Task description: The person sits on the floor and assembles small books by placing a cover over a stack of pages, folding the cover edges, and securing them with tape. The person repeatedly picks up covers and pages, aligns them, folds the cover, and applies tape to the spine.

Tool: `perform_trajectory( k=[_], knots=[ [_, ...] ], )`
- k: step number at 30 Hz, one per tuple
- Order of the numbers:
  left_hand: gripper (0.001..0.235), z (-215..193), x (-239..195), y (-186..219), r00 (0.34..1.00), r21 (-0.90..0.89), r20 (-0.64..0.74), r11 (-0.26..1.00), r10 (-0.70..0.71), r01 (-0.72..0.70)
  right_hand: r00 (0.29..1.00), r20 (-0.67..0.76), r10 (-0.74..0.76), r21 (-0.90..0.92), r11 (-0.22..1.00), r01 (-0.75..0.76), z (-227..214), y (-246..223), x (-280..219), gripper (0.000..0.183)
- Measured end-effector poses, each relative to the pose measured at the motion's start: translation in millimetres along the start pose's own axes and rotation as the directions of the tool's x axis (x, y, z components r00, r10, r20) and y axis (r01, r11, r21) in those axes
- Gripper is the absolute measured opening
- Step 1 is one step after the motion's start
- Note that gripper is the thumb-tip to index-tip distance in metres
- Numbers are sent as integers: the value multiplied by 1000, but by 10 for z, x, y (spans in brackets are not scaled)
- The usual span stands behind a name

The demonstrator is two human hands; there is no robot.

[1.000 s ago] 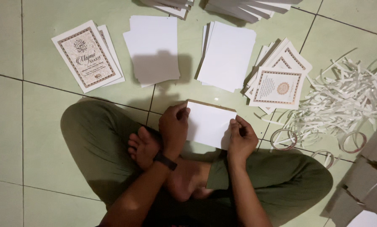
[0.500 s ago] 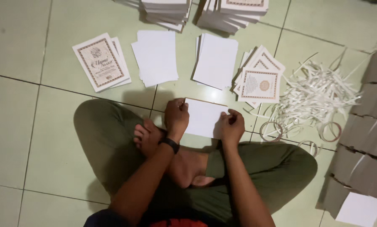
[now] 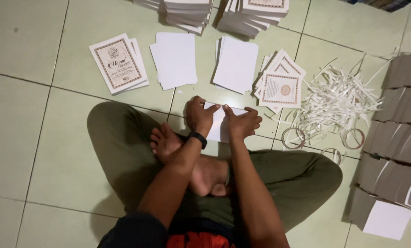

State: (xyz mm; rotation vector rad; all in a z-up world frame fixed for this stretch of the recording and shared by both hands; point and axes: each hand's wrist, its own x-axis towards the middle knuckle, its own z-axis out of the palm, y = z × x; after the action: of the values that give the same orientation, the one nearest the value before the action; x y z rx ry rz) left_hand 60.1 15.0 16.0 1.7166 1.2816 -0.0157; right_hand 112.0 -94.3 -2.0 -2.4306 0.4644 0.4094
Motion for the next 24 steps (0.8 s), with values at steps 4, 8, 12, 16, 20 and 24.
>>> perform_trajectory(
  k=[4, 8, 12, 16, 20, 24],
  knots=[
    [42, -48, 76, -37, 994, -50, 56, 995, -89, 92, 999, -26, 31, 84, 996, -29, 31, 165, 142, 62],
    [31, -32, 162, -105, 991, -53, 53, 991, -119, 122, 993, -19, 114, 248, 963, -106, -83, 186, 153, 40],
    [26, 54, 245, -297, 996, -116, 29, 990, -83, 86, 990, -49, 133, 424, 900, -101, -112, 293, 228, 25],
    [29, 95, 298, -464, 997, -70, -36, 995, -72, 69, 993, -111, 39, 397, 918, 8, -128, 656, 385, 14],
    [38, -36, 23, -370, 998, 11, -49, 1000, 27, -26, 942, -10, -335, 229, 917, 328, -289, 767, 80, 28],
    [40, -143, -93, -324, 994, -59, -23, 992, 109, -110, 928, 4, -373, 523, 792, 316, -430, 722, -37, 31]
  ],
)
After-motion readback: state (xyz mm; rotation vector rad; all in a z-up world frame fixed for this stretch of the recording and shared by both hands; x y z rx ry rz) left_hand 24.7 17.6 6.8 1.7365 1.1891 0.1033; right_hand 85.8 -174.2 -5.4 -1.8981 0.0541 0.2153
